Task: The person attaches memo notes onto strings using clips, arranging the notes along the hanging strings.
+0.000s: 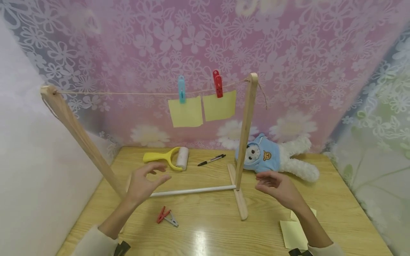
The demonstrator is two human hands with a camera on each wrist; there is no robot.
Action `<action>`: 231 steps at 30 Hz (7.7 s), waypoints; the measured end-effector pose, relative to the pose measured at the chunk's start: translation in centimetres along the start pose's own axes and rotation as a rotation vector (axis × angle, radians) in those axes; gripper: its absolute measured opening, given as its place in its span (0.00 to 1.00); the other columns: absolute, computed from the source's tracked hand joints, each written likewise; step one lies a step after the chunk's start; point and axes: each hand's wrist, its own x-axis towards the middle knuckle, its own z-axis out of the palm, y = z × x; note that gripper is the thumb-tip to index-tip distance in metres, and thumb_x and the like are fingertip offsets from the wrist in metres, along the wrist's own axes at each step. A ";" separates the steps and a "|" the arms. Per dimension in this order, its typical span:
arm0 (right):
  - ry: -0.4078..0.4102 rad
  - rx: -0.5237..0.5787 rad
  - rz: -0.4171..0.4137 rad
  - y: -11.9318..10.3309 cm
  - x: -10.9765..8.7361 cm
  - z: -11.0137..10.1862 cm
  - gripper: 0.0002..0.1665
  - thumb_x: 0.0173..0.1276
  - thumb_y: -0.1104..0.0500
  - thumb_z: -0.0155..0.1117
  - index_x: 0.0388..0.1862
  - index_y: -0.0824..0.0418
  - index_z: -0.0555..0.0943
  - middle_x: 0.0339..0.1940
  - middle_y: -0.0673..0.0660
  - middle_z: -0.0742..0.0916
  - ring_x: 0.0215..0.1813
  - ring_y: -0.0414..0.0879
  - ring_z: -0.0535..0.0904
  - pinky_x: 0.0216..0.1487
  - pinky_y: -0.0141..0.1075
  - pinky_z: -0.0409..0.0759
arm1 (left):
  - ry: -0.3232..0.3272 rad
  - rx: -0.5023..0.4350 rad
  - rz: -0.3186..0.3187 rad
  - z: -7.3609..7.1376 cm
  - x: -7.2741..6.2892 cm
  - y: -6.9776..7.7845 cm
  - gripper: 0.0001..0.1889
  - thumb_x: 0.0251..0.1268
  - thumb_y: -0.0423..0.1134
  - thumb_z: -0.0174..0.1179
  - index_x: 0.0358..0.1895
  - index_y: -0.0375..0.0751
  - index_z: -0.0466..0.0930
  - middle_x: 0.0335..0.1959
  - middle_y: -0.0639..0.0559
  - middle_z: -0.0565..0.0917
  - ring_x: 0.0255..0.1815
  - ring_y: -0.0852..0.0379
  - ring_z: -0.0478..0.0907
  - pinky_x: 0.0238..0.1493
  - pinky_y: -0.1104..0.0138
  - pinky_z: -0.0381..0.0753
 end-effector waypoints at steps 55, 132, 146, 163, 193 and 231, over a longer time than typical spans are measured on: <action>-0.110 -0.475 0.531 14.3 -7.0 -9.8 0.38 0.48 0.47 0.77 0.47 0.73 0.74 0.41 0.65 0.81 0.43 0.54 0.77 0.40 0.44 0.80 | -0.341 0.336 -0.254 5.5 -7.4 -9.3 0.11 0.43 0.33 0.74 0.25 0.39 0.78 0.20 0.55 0.71 0.27 0.60 0.66 0.32 0.67 0.70; 0.020 0.703 -0.086 -8.6 8.4 13.3 0.18 0.66 0.64 0.62 0.46 0.80 0.76 0.29 0.47 0.85 0.34 0.37 0.84 0.43 0.31 0.84 | 0.185 0.009 0.382 -9.4 7.9 13.5 0.15 0.48 0.22 0.68 0.43 0.31 0.82 0.35 0.52 0.86 0.33 0.74 0.79 0.40 0.81 0.77; -0.010 0.867 -0.034 -13.9 12.1 17.6 0.11 0.65 0.68 0.60 0.43 0.76 0.78 0.28 0.47 0.85 0.32 0.36 0.83 0.47 0.32 0.83 | 0.180 -0.341 0.356 -11.0 12.4 16.1 0.07 0.53 0.21 0.63 0.37 0.27 0.81 0.27 0.54 0.86 0.27 0.57 0.81 0.36 0.72 0.77; -0.037 1.075 0.053 -18.0 15.6 20.5 0.18 0.68 0.69 0.57 0.50 0.83 0.74 0.27 0.49 0.87 0.35 0.38 0.84 0.52 0.33 0.82 | 0.138 -0.622 0.269 -12.0 15.0 15.5 0.06 0.50 0.20 0.66 0.32 0.23 0.81 0.28 0.47 0.86 0.27 0.55 0.82 0.36 0.71 0.81; 0.027 1.287 0.008 -19.4 16.4 20.5 0.14 0.68 0.72 0.55 0.28 0.61 0.86 0.27 0.51 0.88 0.33 0.39 0.85 0.46 0.29 0.83 | 0.071 -0.312 0.134 -12.1 14.1 15.1 0.06 0.51 0.26 0.68 0.33 0.33 0.84 0.29 0.57 0.87 0.31 0.62 0.84 0.38 0.75 0.81; -0.005 1.107 0.029 -17.2 15.6 19.4 0.17 0.67 0.71 0.56 0.55 0.76 0.74 0.35 0.49 0.84 0.36 0.36 0.83 0.47 0.27 0.82 | 0.103 -0.036 0.082 -11.6 13.4 15.4 0.22 0.52 0.37 0.71 0.52 0.34 0.81 0.51 0.39 0.84 0.46 0.59 0.85 0.48 0.73 0.81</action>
